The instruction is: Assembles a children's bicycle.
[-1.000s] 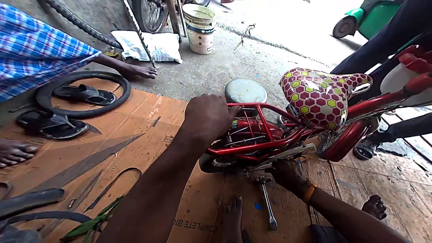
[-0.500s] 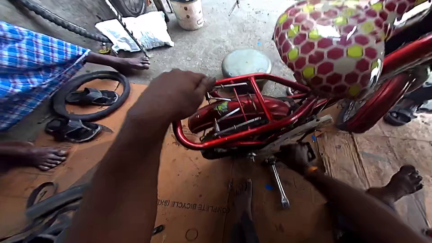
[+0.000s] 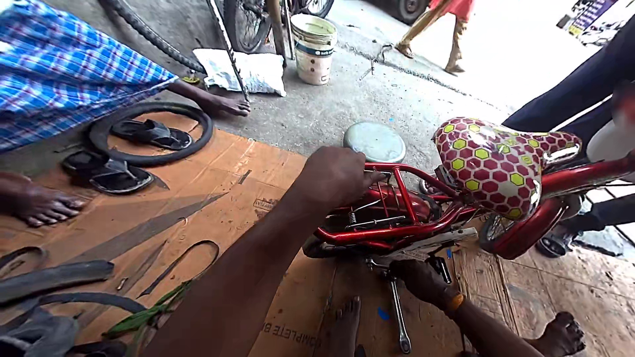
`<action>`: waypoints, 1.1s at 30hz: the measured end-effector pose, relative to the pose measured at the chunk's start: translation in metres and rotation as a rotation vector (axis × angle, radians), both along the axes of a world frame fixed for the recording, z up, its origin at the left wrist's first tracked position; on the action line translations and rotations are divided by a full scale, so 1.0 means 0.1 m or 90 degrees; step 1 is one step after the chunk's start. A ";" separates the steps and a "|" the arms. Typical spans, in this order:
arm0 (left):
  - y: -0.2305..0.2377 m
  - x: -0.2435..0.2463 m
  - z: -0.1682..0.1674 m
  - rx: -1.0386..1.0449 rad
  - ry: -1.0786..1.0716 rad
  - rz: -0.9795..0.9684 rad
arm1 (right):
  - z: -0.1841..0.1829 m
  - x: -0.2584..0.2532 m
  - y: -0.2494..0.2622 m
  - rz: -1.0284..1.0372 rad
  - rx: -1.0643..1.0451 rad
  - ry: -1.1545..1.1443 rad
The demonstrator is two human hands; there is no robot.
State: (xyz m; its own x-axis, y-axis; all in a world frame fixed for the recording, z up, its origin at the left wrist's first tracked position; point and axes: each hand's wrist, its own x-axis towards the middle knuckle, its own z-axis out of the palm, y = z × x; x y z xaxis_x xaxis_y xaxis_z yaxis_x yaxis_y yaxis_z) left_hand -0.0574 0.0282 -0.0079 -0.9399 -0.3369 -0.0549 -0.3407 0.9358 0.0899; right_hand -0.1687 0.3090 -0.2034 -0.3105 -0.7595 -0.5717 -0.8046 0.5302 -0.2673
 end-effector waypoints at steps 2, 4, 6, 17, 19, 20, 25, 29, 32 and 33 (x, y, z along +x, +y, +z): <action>-0.03 0.00 -0.04 0.028 0.061 -0.068 | 0.33 0.10 -0.13 0.056 0.107 0.081; -0.06 -0.02 -0.10 0.100 0.119 -0.176 | 0.41 0.20 -0.21 0.084 0.167 0.137; -0.11 -0.05 -0.11 0.157 0.124 -0.234 | 0.35 0.23 -0.27 0.100 0.170 0.161; -0.04 -0.03 -0.05 0.076 0.046 -0.090 | 0.63 0.27 -0.12 0.119 -0.027 0.274; -0.01 -0.04 -0.01 0.096 0.029 -0.078 | 0.91 0.45 -0.19 0.103 -0.007 0.267; 0.00 -0.05 0.01 0.107 0.016 -0.072 | 1.01 0.53 -0.23 0.090 0.002 0.258; 0.06 -0.03 0.13 0.132 -0.018 -0.062 | 0.94 0.47 -0.23 0.057 -0.053 0.272; 0.12 -0.04 0.14 0.087 -0.044 -0.010 | 0.86 0.27 -0.03 0.060 -0.014 0.204; 0.12 -0.09 0.11 0.061 -0.074 0.022 | 0.98 0.29 0.00 0.038 0.049 0.216; 0.11 -0.09 0.10 0.055 -0.076 0.023 | 1.01 0.29 0.01 0.038 0.061 0.221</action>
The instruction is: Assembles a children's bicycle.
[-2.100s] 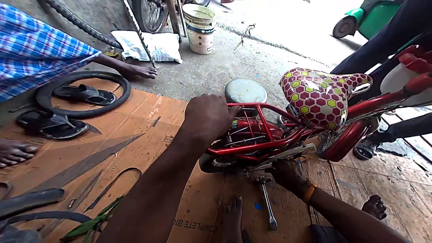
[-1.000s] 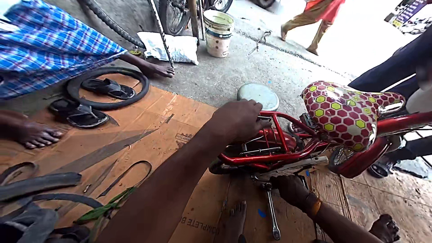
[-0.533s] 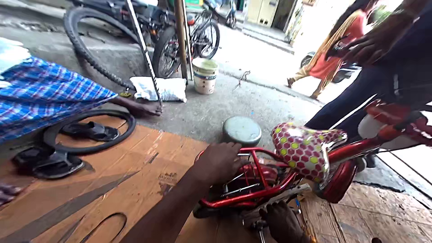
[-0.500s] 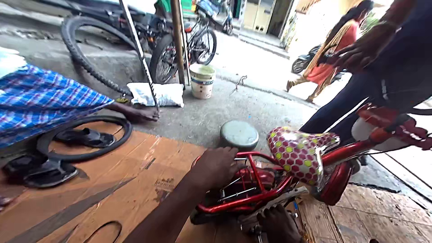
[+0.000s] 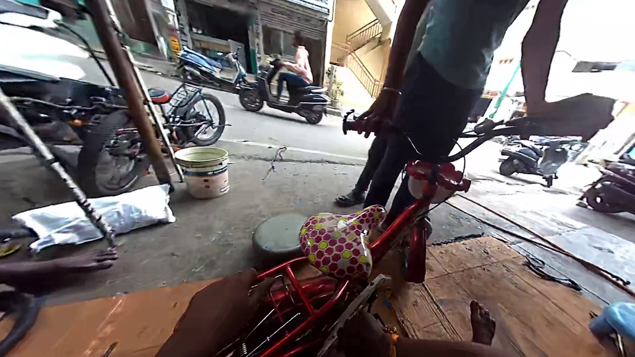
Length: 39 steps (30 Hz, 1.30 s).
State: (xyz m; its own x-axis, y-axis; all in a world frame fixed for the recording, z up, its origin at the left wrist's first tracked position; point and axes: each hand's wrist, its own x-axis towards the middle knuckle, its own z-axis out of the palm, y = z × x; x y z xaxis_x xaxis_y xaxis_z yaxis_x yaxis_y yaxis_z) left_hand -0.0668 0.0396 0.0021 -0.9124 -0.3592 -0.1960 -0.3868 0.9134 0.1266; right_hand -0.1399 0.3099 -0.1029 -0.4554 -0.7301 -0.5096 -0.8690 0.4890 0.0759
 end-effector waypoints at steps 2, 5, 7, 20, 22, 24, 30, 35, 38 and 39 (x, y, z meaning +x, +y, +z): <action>-0.01 -0.01 -0.02 -0.003 0.000 -0.006 | 0.01 -0.04 0.00 0.019 0.017 -0.003; -0.04 0.00 -0.06 -0.004 0.009 -0.017 | -0.03 -0.17 -0.03 0.091 0.035 -0.021; -0.07 0.00 -0.10 -0.012 0.028 -0.026 | -0.03 -0.22 -0.02 0.082 0.022 -0.045; -0.30 -0.01 -0.17 -0.011 0.130 -0.120 | -1.18 -0.63 0.40 0.000 -0.233 -0.047; -0.23 0.00 -0.11 0.001 0.117 -0.093 | -1.70 -0.68 0.35 -0.066 -0.236 -0.044; -0.20 0.02 -0.09 -0.001 0.096 -0.069 | -1.87 -0.69 0.24 -0.122 -0.176 -0.059; -0.11 0.04 -0.12 -0.020 0.076 -0.040 | -1.49 -0.54 0.19 -0.054 -0.258 -0.208; -0.08 0.07 -0.10 -0.007 0.060 -0.039 | -1.21 -0.29 0.00 -0.024 -0.157 -0.238; -0.05 0.06 -0.09 -0.009 0.059 -0.030 | -0.93 -0.24 -0.01 0.038 -0.041 -0.169; -0.05 0.07 -0.09 -0.010 0.059 -0.029 | -0.80 -0.20 -0.03 0.055 -0.017 -0.137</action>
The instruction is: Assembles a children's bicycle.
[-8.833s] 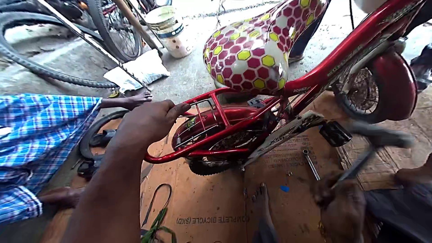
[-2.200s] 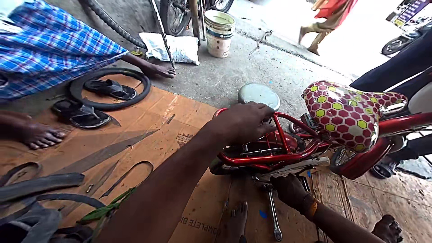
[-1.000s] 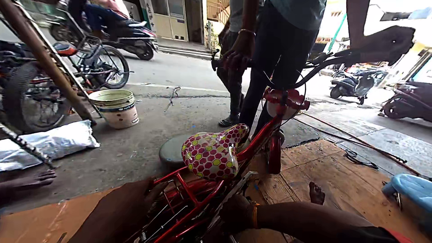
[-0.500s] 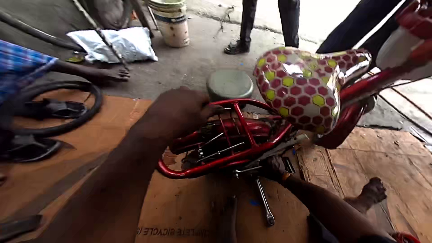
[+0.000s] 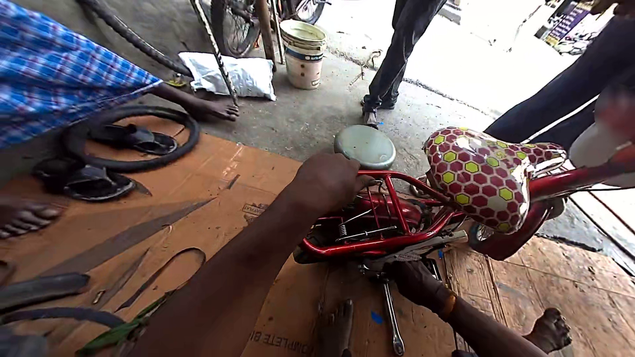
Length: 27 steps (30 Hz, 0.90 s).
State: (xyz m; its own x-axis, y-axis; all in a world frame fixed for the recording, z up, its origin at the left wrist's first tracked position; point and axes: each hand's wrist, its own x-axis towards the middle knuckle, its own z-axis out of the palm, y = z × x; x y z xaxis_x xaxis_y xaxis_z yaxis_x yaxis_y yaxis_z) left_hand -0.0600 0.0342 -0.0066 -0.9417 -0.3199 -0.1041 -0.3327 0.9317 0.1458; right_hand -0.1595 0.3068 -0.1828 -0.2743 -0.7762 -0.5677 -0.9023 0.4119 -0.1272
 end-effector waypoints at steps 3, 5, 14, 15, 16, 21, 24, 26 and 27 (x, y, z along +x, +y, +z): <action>0.00 0.02 0.00 -0.004 -0.015 0.003 | 0.35 0.17 -0.10 0.037 0.034 0.079; -0.01 0.01 0.00 -0.008 -0.019 -0.003 | 0.50 0.29 -0.20 0.040 0.073 0.112; 0.00 0.02 0.01 -0.007 -0.009 -0.003 | 0.38 0.27 -0.12 0.081 0.014 0.191; -0.01 0.02 0.00 -0.008 -0.011 -0.005 | 0.33 0.23 -0.09 0.078 -0.017 0.198; -0.01 0.02 0.00 -0.008 -0.013 -0.008 | 0.29 0.18 -0.06 0.070 -0.043 0.202; -0.02 -0.01 -0.02 -0.015 -0.016 -0.016 | 0.10 -0.01 0.17 -0.068 0.004 0.139; -0.05 -0.02 -0.02 -0.021 -0.011 -0.016 | 0.00 -0.03 0.34 -0.135 -0.014 0.150; -0.06 -0.02 -0.03 -0.021 -0.013 -0.021 | -0.03 -0.02 0.37 -0.160 -0.011 0.154; -0.06 -0.02 -0.04 -0.021 -0.009 -0.027 | -0.03 -0.03 0.37 -0.168 -0.009 0.154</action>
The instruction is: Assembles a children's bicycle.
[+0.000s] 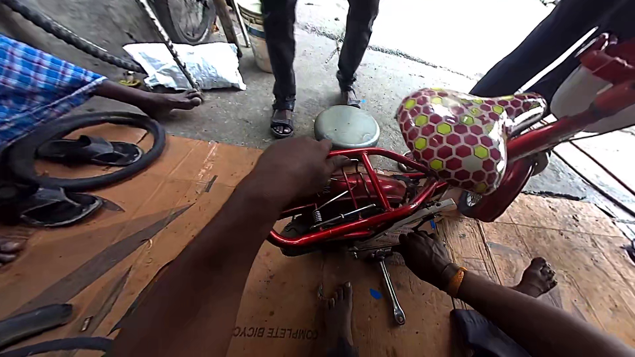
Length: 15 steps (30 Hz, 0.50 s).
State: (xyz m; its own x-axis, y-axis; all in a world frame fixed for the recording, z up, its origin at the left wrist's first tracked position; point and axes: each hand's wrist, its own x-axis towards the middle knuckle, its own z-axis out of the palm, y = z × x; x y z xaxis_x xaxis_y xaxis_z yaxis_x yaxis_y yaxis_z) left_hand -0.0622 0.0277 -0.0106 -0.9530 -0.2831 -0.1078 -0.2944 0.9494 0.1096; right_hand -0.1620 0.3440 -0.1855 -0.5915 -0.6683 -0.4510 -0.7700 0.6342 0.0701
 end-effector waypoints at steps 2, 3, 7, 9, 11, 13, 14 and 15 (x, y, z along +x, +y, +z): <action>-0.01 -0.03 -0.01 -0.011 0.005 -0.007 | 0.00 -0.05 -0.01 0.018 -0.025 0.028; -0.02 -0.03 -0.02 -0.017 0.004 -0.008 | 0.00 -0.07 -0.02 0.034 -0.041 0.047; -0.04 -0.01 -0.04 -0.030 0.001 -0.010 | -0.07 -0.09 -0.01 0.043 -0.069 0.061; -0.05 0.00 -0.02 -0.024 0.012 -0.018 | -0.07 -0.12 -0.01 0.029 -0.087 0.043; -0.05 0.01 0.03 -0.010 0.014 -0.029 | -0.03 -0.16 0.00 0.002 -0.113 0.014; -0.05 0.00 0.06 -0.002 0.025 -0.053 | -0.08 -0.21 0.06 -0.009 -0.158 0.011; -0.06 -0.01 0.04 -0.001 0.035 -0.065 | -0.20 -0.23 0.08 -0.012 -0.197 0.021; -0.08 -0.02 0.02 0.003 0.043 -0.071 | -0.41 -0.23 0.09 -0.029 -0.233 0.018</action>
